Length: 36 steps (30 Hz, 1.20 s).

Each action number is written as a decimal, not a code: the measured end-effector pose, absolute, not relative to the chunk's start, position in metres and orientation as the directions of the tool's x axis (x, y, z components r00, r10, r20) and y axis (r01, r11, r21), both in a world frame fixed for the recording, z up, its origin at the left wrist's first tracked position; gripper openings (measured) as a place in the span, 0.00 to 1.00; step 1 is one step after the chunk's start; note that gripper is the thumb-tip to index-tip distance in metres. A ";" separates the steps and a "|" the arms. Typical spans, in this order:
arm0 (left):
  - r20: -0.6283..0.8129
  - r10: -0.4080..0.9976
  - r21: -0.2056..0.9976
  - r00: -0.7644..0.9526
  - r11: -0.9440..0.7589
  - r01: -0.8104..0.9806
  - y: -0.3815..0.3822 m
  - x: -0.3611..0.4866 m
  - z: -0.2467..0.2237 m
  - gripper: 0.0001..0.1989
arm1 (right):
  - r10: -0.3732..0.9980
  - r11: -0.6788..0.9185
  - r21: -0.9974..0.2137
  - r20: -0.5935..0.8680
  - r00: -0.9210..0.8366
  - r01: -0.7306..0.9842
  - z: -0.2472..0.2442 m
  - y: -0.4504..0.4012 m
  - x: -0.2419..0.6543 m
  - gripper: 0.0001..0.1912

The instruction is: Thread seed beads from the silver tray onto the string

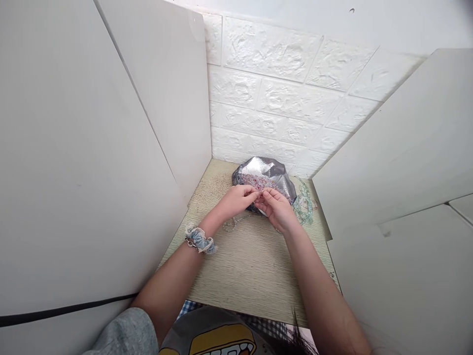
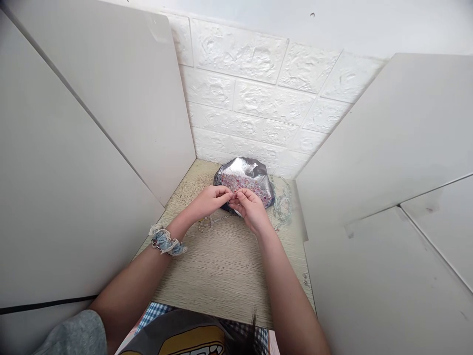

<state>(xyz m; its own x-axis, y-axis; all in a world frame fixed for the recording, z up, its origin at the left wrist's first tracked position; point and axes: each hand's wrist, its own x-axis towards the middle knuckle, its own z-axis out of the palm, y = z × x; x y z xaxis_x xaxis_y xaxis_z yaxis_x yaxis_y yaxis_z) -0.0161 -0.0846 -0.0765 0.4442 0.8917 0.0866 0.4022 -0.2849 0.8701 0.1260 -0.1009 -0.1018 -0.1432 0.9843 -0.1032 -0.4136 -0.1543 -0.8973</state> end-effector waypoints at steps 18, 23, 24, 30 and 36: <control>0.119 0.896 0.833 0.427 -0.325 0.449 -0.088 -0.017 -0.074 0.17 | 0.981 -0.158 -0.883 -0.087 -0.175 -0.443 -0.106 -0.101 0.126 0.09; 0.096 0.906 0.850 0.411 -0.290 0.440 -0.090 -0.017 -0.070 0.16 | 0.982 -0.159 -0.885 -0.096 -0.163 -0.438 -0.105 -0.101 0.126 0.10; 0.092 0.907 0.854 0.411 -0.284 0.436 -0.090 -0.016 -0.069 0.16 | 0.982 -0.157 -0.885 -0.095 -0.160 -0.438 -0.105 -0.101 0.125 0.10; 0.073 0.912 0.871 0.404 -0.256 0.420 -0.089 -0.016 -0.070 0.16 | 0.985 -0.152 -0.885 -0.096 -0.146 -0.440 -0.106 -0.101 0.125 0.09; 0.038 0.900 0.893 0.433 -0.225 0.389 -0.088 -0.016 -0.075 0.17 | 0.985 -0.157 -0.875 -0.106 -0.134 -0.458 -0.103 -0.102 0.123 0.09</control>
